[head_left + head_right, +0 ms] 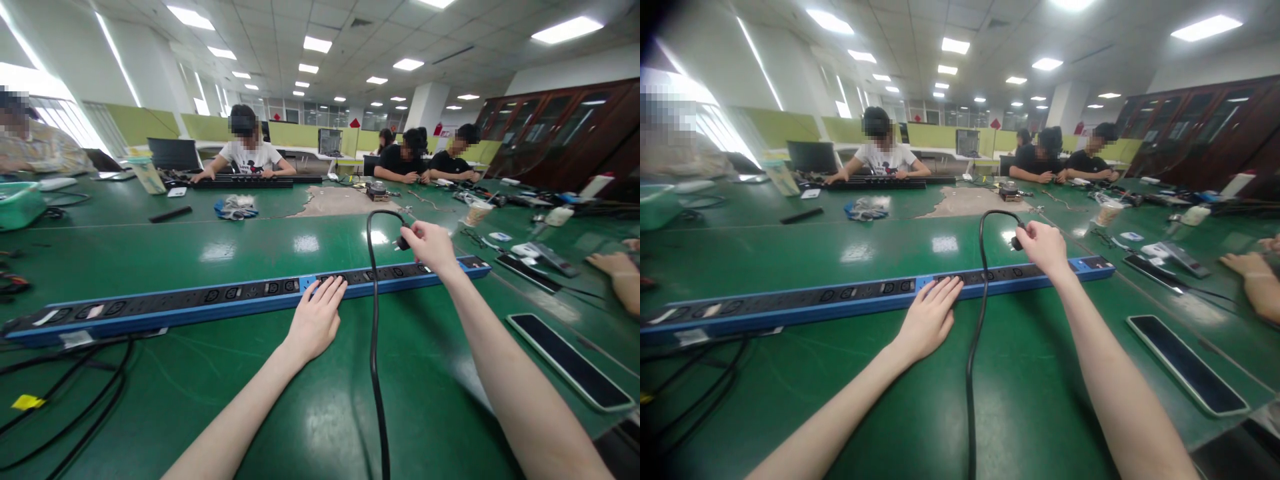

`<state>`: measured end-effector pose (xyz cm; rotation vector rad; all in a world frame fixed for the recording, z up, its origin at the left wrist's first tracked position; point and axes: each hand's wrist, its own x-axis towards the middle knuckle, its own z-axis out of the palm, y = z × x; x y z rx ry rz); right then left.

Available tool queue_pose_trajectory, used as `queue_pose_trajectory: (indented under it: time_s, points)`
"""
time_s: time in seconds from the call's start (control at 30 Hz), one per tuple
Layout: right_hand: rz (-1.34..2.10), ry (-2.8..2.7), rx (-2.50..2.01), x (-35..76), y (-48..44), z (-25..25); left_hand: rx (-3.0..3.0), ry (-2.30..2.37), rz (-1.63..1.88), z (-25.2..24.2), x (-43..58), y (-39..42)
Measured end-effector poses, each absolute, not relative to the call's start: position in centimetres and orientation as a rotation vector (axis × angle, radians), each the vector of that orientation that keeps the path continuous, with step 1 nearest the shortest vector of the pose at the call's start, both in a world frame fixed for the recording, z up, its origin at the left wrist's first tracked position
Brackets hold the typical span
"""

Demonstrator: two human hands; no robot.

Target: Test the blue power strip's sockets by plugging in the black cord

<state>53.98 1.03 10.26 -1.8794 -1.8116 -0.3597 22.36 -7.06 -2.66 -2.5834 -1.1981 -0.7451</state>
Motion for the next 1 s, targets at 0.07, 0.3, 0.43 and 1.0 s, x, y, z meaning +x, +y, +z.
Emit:
queue_pose_trajectory:
  time_s: [0.07,0.3,0.43,1.0]
  points:
    - [-0.289,-1.817,-1.875,54.5,1.5,10.1,-2.584,-1.202,-0.743,-2.7,22.4,-7.0]
    - [-0.129,-2.101,-1.948,52.2,2.5,7.1,-2.577,-1.195,-0.746,-2.5,22.4,-7.1]
    - [-0.202,-2.099,-2.061,51.6,2.6,6.0,-2.584,-1.201,-0.744,-2.4,22.4,-7.1]
    - [0.485,-2.085,-1.955,52.7,1.9,6.7,-2.552,-1.202,-0.772,-2.6,22.5,-7.2]
